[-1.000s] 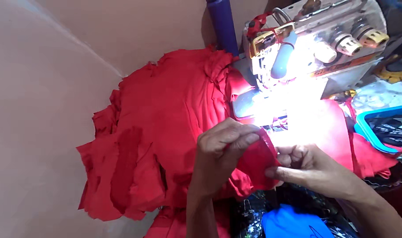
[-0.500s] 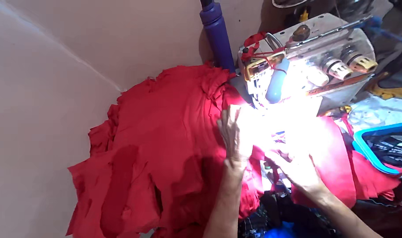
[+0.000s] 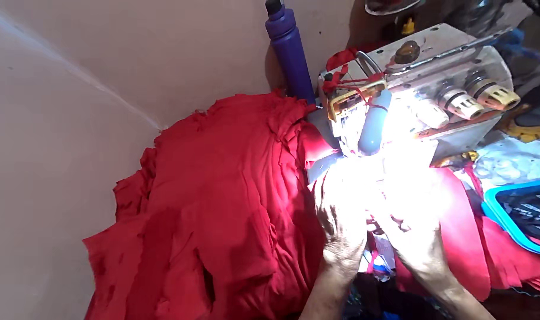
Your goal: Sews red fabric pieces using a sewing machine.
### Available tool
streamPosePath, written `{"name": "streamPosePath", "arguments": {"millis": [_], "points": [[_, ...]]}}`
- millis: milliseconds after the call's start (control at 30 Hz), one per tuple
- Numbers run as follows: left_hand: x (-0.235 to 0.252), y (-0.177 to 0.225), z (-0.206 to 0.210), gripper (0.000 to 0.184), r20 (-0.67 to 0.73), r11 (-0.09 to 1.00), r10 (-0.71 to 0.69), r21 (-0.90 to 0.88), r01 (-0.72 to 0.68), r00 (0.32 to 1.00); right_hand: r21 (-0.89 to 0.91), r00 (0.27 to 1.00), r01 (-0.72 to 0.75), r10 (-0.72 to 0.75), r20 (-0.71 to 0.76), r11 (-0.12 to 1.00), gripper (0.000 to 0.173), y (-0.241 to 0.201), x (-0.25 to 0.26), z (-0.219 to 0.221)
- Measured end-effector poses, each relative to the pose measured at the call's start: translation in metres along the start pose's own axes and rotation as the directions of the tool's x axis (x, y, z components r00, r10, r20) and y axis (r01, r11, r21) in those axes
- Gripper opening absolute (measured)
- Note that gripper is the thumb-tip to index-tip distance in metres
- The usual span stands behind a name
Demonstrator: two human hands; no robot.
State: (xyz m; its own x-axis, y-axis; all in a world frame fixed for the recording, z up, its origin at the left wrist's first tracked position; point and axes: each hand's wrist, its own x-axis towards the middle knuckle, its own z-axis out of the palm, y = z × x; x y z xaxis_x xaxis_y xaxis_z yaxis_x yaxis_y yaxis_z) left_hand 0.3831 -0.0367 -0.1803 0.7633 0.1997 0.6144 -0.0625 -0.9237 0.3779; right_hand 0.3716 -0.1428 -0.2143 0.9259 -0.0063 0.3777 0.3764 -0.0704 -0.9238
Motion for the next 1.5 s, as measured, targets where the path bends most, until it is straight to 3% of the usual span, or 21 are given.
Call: {"name": "streamPosePath", "arguments": {"millis": [100, 200, 367, 467, 600, 667, 767, 833, 1033, 1200, 1300, 1400, 1467, 1500], "points": [[0.013, -0.003, -0.009, 0.038, 0.181, 1.000, -0.030, -0.001, 0.030, 0.983, -0.037, 0.999, 0.044, -0.045, -0.020, 0.998, 0.025, 0.002, 0.010, 0.004], [0.035, -0.016, -0.018, 0.047, 0.330, 0.997, -0.048, -0.042, 0.065, 0.943, -0.214, 0.990, 0.133, -0.141, -0.019, 0.968, 0.021, 0.002, 0.022, 0.001], [0.086, -0.042, -0.010, 0.031, 0.375, 0.998, -0.064, 0.024, 0.059, 0.925, -0.391, 0.980, 0.200, -0.188, 0.071, 0.898, 0.025, 0.000, 0.007, -0.018], [0.124, -0.061, 0.004, 0.039, 0.431, 0.977, -0.206, 0.048, 0.206, 0.878, -0.449, 0.958, 0.284, -0.227, 0.177, 0.847, 0.029, -0.002, -0.025, -0.044], [0.128, -0.106, 0.009, 0.039, 0.400, 0.848, -0.136, -0.426, 0.315, 0.907, -0.485, 0.874, 0.466, -0.297, 0.385, 0.740, 0.031, 0.006, -0.071, -0.078], [0.115, -0.109, -0.003, 0.038, 0.287, 0.760, -0.146, -0.580, 0.294, 0.947, -0.546, 0.816, 0.568, -0.336, 0.471, 0.615, 0.032, 0.016, -0.087, -0.088], [0.066, -0.092, -0.036, 0.033, 0.033, 0.823, -0.174, -0.544, 0.164, 0.984, -0.667, 0.752, 0.650, -0.438, 0.493, 0.364, 0.021, 0.042, -0.098, -0.090], [0.012, -0.078, -0.063, 0.032, -0.035, 0.890, -0.123, -0.447, 0.095, 0.992, -0.661, 0.717, 0.675, -0.503, 0.482, 0.328, 0.015, 0.054, -0.099, -0.090], [-0.099, -0.060, -0.084, 0.018, -0.117, 0.870, -0.153, -0.487, 0.078, 0.981, -0.542, 0.745, 0.665, -0.508, 0.433, 0.513, 0.022, 0.045, -0.104, -0.100], [-0.133, -0.045, -0.074, 0.015, -0.008, 0.818, -0.184, -0.555, 0.149, 0.983, -0.501, 0.826, 0.563, -0.429, 0.366, 0.657, 0.026, 0.036, -0.101, -0.101], [-0.140, -0.036, -0.070, 0.015, 0.059, 0.829, -0.166, -0.532, 0.172, 0.984, -0.460, 0.844, 0.519, -0.344, 0.412, 0.720, 0.025, 0.029, -0.093, -0.102], [-0.142, -0.026, -0.072, 0.014, 0.209, 0.793, -0.102, -0.573, 0.206, 0.973, -0.360, 0.813, 0.476, -0.245, 0.529, 0.802, 0.026, 0.019, -0.086, -0.116], [-0.136, -0.018, -0.074, 0.017, 0.407, 0.640, 0.039, -0.712, 0.290, 0.913, -0.274, 0.831, 0.391, -0.208, 0.516, 0.879, 0.025, 0.010, -0.079, -0.126], [-0.130, -0.013, -0.073, 0.021, 0.505, 0.546, 0.140, -0.757, 0.360, 0.852, -0.235, 0.860, 0.336, -0.196, 0.472, 0.912, 0.024, 0.003, -0.075, -0.129]]}}
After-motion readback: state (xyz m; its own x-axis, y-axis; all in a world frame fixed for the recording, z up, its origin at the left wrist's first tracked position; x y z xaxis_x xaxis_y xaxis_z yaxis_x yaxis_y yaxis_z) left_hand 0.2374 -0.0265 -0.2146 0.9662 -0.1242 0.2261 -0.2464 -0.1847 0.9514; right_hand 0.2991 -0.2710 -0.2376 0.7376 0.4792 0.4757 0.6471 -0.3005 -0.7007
